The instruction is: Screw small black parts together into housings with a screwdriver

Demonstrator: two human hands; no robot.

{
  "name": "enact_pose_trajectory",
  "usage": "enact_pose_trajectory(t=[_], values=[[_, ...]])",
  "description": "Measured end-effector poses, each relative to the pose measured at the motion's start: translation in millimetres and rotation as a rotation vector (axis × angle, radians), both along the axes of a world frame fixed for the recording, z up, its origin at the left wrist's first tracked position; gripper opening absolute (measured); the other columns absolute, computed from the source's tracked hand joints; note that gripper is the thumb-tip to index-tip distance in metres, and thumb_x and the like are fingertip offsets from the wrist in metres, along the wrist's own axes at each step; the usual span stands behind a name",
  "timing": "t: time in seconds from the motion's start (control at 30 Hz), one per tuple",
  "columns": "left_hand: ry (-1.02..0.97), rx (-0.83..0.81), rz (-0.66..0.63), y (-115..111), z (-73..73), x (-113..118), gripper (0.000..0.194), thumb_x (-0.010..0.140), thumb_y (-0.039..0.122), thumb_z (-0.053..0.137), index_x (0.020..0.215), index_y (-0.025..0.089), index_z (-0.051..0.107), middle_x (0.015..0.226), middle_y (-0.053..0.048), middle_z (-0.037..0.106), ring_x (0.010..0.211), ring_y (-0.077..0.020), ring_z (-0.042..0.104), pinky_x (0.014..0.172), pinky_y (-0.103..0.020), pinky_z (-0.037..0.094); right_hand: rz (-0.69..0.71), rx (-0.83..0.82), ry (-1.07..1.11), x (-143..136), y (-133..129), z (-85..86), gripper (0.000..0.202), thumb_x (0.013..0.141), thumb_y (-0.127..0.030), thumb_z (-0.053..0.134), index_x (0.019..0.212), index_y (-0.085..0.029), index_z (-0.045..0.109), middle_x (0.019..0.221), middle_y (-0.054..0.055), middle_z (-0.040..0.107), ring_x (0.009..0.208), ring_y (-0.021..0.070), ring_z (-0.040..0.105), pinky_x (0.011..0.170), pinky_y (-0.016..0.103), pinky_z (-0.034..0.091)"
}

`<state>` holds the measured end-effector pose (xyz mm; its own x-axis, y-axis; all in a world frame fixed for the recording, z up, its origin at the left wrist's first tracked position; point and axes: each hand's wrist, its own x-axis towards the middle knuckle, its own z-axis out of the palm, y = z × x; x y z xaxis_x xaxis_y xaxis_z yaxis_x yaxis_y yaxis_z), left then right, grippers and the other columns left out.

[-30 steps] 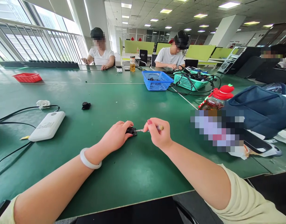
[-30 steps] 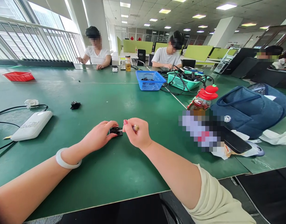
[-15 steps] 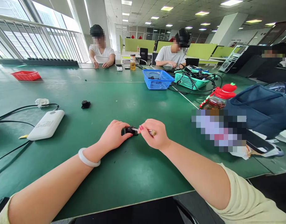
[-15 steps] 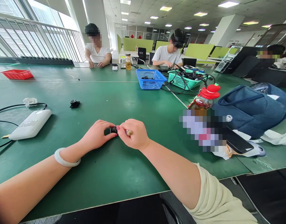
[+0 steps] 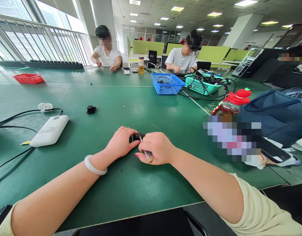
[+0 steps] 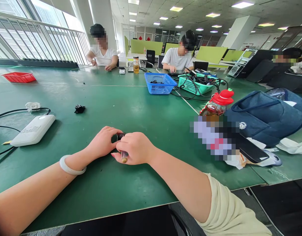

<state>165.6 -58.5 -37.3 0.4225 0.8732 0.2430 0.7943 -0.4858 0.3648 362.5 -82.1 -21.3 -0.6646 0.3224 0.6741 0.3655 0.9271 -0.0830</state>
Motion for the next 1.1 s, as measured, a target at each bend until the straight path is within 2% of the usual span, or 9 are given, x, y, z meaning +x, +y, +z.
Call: enact_pose_trajectory(t=[0.07,0.17,0.23,0.3,0.4,0.57,0.7,0.87,1.1], values=[[-0.001,0.001,-0.002,0.1,-0.5,-0.1,0.027,0.085,0.039,0.058,0.101,0.021,0.071,0.108,-0.009,0.073,0.107,-0.0304,0.059,0.097,-0.048,0.048,0.033,0.007,-0.026,0.5,0.5,0.5,0.032,0.089,-0.036,0.056,0.061,-0.023,0.052,0.055,-0.002,0.047,0.053,0.0129,0.042,0.053,0.028,0.032],[0.015,0.002,-0.006,0.0,-0.4,-0.6,0.029,0.086,0.041,0.059,0.102,0.020,0.071,0.109,-0.009,0.072,0.107,-0.0307,0.059,0.098,-0.047,0.048,-0.009,-0.078,0.064,7.3,2.7,4.4,0.031,0.091,-0.031,0.053,0.061,-0.022,0.054,0.054,-0.002,0.051,0.053,0.0128,0.044,0.053,0.028,0.033],[0.025,0.004,-0.012,0.0,0.0,-1.0,0.032,0.086,0.043,0.060,0.105,0.020,0.071,0.109,-0.010,0.072,0.108,-0.0311,0.059,0.098,-0.047,0.048,-0.078,-0.224,0.234,13.7,4.1,7.9,0.036,0.094,-0.029,0.047,0.061,-0.021,0.057,0.055,0.000,0.055,0.052,0.0124,0.047,0.055,0.028,0.037],[0.027,-0.002,-0.016,0.1,0.3,-1.3,0.033,0.087,0.044,0.060,0.106,0.020,0.071,0.108,-0.009,0.072,0.108,-0.0314,0.059,0.097,-0.046,0.049,-0.163,-0.403,0.405,18.7,4.8,10.6,0.046,0.098,-0.036,0.041,0.059,-0.021,0.058,0.053,0.000,0.055,0.051,0.0122,0.048,0.055,0.028,0.038],[0.019,-0.012,-0.019,0.0,0.5,-1.3,0.032,0.087,0.045,0.059,0.106,0.022,0.071,0.108,-0.008,0.072,0.106,-0.0312,0.060,0.095,-0.046,0.050,-0.207,-0.554,0.508,20.7,4.2,12.1,0.055,0.099,-0.048,0.038,0.057,-0.020,0.060,0.049,0.000,0.050,0.048,0.0123,0.045,0.051,0.028,0.037],[0.018,-0.004,-0.017,-0.2,1.0,-0.4,0.031,0.087,0.045,0.059,0.104,0.022,0.071,0.107,-0.008,0.072,0.106,-0.0308,0.060,0.095,-0.046,0.049,-0.122,-0.446,0.382,15.2,1.5,10.2,0.056,0.100,-0.047,0.037,0.054,-0.021,0.057,0.050,0.000,0.053,0.050,0.0126,0.048,0.055,0.029,0.040],[0.030,-0.017,-0.012,-1.0,3.4,0.5,0.031,0.088,0.045,0.058,0.105,0.022,0.071,0.109,-0.008,0.073,0.108,-0.0308,0.060,0.097,-0.045,0.049,-0.088,-0.330,0.276,13.6,0.4,8.6,0.052,0.100,-0.042,0.037,0.053,-0.023,0.051,0.048,0.001,0.052,0.048,0.0129,0.044,0.052,0.030,0.037],[0.032,-0.022,-0.008,-2.4,6.3,1.1,0.030,0.088,0.044,0.059,0.105,0.022,0.071,0.109,-0.007,0.073,0.108,-0.0309,0.059,0.097,-0.045,0.048,-0.053,-0.245,0.283,14.2,0.1,7.6,0.046,0.099,-0.036,0.039,0.057,-0.023,0.052,0.048,0.000,0.052,0.048,0.0132,0.044,0.052,0.030,0.037],[0.038,-0.017,-0.011,-1.0,2.1,0.3,0.032,0.089,0.044,0.059,0.106,0.021,0.071,0.111,-0.008,0.072,0.109,-0.0309,0.059,0.097,-0.045,0.048,-0.001,-0.150,0.314,13.4,-0.5,9.1,0.041,0.097,-0.028,0.043,0.058,-0.023,0.053,0.048,-0.001,0.051,0.046,0.0125,0.040,0.051,0.029,0.036]])
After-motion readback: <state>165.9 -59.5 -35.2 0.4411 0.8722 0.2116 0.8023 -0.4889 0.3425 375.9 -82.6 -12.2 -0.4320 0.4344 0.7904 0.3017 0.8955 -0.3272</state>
